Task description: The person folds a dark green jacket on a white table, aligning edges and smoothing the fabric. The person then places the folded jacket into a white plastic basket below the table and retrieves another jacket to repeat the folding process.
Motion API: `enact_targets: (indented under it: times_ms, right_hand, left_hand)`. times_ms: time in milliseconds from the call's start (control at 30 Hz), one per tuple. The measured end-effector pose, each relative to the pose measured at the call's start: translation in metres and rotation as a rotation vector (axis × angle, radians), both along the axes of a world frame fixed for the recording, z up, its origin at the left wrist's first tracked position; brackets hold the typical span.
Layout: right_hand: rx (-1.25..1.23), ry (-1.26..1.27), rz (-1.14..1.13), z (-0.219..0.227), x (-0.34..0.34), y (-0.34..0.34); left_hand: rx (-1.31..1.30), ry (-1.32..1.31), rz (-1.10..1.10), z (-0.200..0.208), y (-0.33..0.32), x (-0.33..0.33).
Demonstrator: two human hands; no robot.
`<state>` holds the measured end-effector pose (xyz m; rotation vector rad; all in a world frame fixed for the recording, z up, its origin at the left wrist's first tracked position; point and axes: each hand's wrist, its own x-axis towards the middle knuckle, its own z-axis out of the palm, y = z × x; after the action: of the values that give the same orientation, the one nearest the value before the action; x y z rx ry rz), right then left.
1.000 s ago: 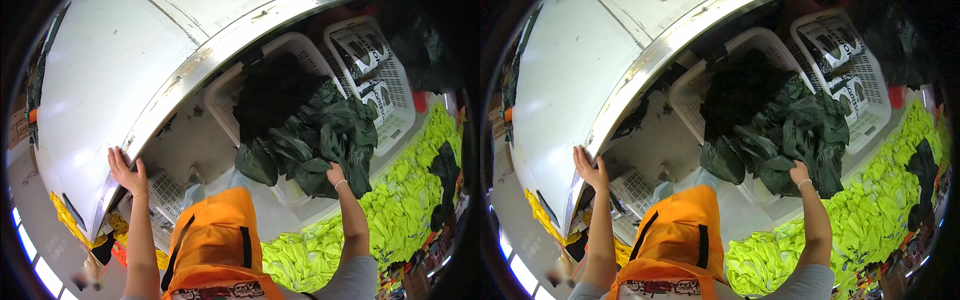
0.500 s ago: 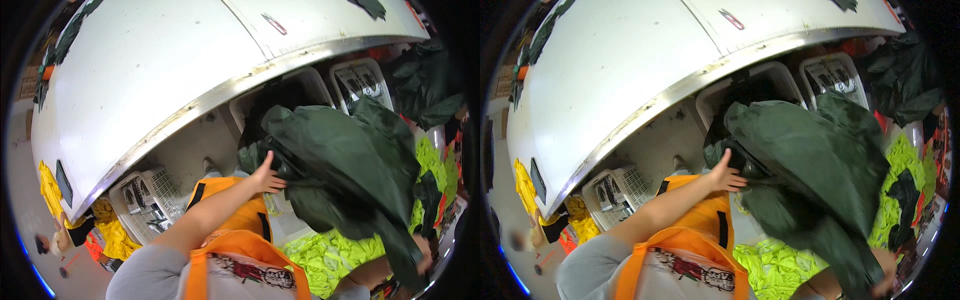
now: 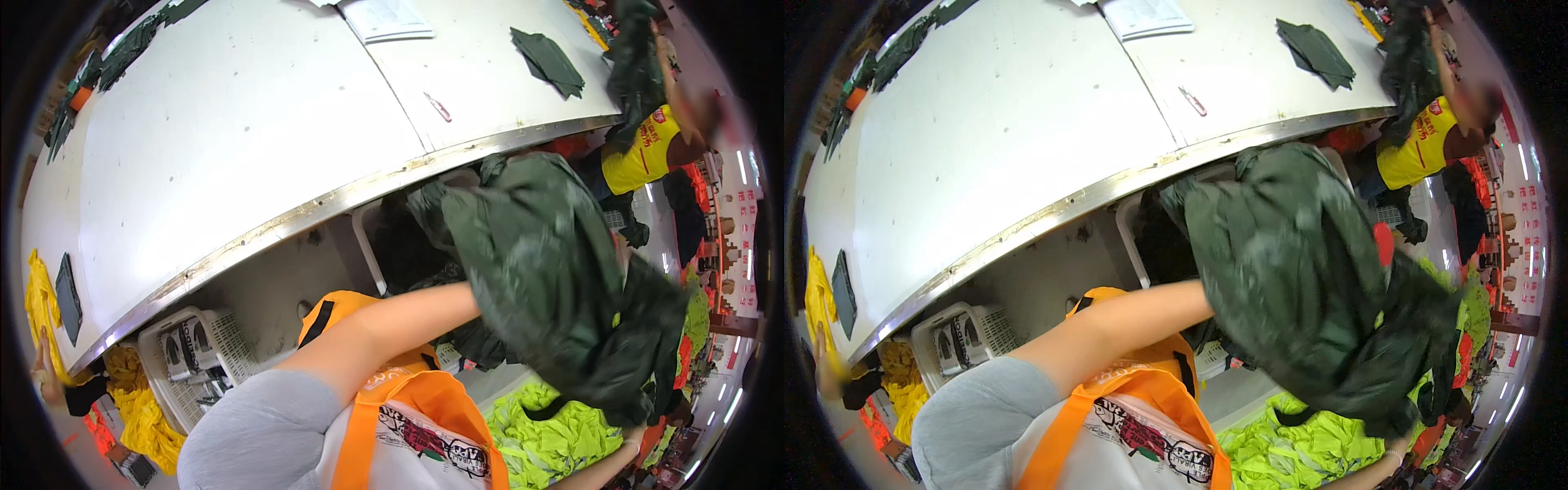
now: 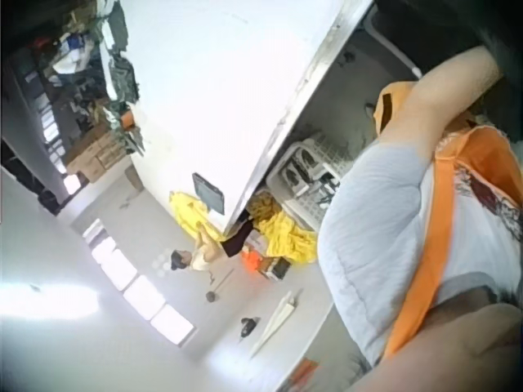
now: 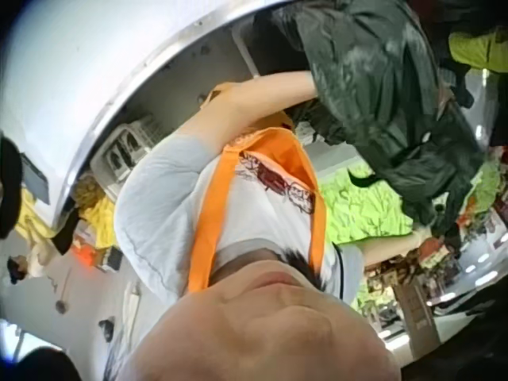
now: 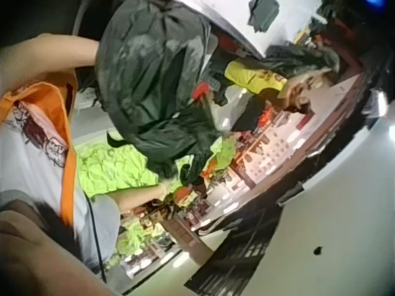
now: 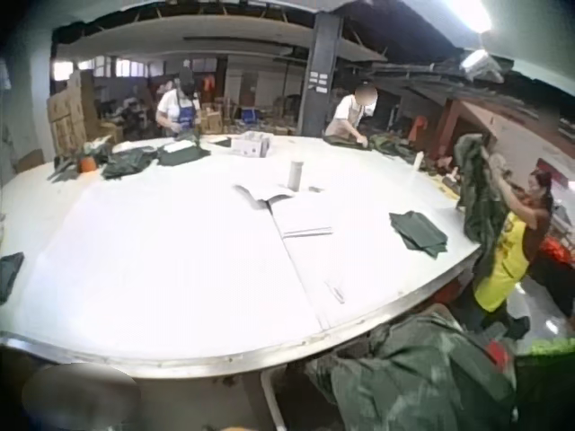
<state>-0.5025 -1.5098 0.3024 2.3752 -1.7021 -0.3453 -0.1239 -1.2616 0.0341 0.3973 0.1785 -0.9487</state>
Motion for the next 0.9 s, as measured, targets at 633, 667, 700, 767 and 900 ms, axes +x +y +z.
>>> enact_targets:
  times_ms: [633,667,700,767,900]
  right_hand:
    - [1.151,0.479,0.800,-0.275,0.343,0.244]
    - [1.107,0.248,0.770,-0.286,0.343,0.197]
    - [1.076,-0.010,0.837,-0.208,0.368,0.252]
    - [1.022,-0.432,0.627,-0.171,0.371,0.198]
    - [1.264,-1.445,0.648,-0.049,0.339,0.200]
  left_hand:
    - [0.252,-1.190,-0.681,0.027,0.127,-0.136]
    - [0.228,-1.218,-0.683,0.034,0.129,-0.139]
    - [0.288,-1.196,-0.647,0.033,0.143,-0.129]
    - [0.301,-1.206,-0.625,0.038,0.156,-0.124]
    - [0.348,-1.123,-0.411,0.042,0.187,-0.114]
